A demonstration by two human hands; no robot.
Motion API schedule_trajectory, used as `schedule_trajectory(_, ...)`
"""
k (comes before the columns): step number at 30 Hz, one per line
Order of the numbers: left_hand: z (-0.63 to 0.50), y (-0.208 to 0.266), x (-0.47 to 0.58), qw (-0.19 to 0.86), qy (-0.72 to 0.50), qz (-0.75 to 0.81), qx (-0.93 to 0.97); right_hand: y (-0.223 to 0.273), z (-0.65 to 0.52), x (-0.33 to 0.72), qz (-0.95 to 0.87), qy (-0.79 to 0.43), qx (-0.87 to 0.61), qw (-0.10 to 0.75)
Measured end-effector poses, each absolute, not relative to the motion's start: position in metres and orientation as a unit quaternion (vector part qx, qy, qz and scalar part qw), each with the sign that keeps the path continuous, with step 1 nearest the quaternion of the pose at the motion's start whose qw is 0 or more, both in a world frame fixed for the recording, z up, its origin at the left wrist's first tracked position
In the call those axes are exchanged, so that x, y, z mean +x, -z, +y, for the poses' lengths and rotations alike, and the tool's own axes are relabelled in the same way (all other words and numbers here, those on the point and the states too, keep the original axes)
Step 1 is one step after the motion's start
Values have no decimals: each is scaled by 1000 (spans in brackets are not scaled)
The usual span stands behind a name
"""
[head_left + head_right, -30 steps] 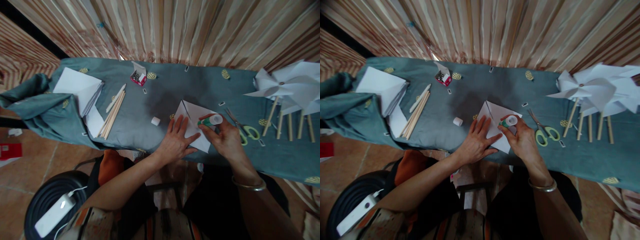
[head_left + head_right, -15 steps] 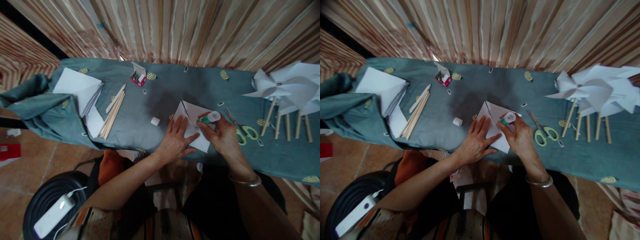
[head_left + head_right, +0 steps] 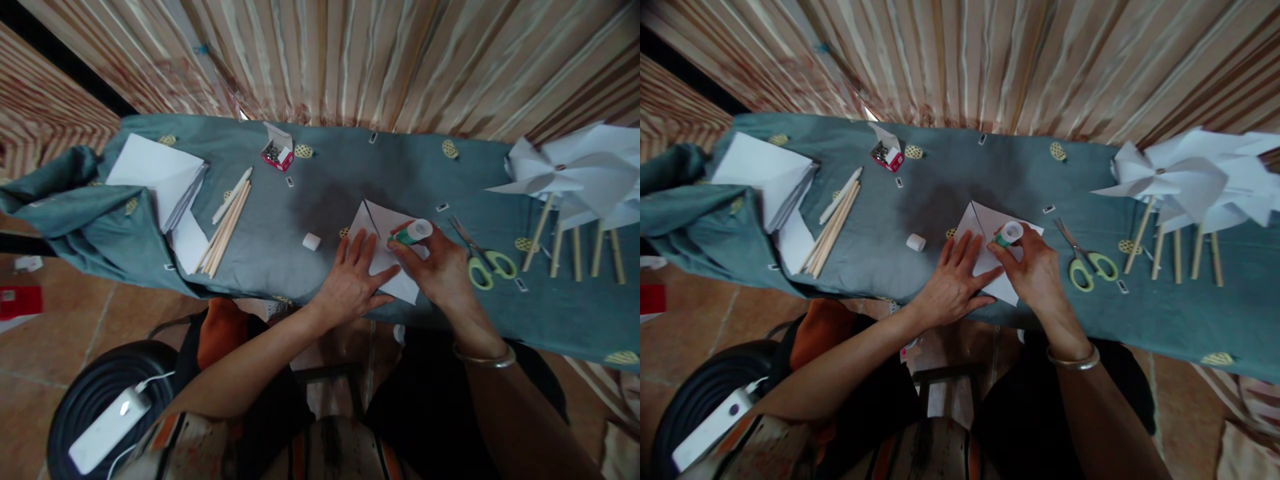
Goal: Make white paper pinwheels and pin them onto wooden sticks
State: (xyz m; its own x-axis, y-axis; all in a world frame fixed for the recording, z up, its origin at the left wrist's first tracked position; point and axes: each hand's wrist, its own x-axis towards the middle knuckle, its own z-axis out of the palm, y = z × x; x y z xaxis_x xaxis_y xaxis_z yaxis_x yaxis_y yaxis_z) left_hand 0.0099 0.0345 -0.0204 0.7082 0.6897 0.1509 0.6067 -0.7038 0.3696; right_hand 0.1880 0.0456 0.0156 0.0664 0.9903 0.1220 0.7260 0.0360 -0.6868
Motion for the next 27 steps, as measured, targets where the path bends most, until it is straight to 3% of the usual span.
schedule_trajectory(27,35,23,9,152,-153,354,910,-19,39,191,-720,-187,-613,267)
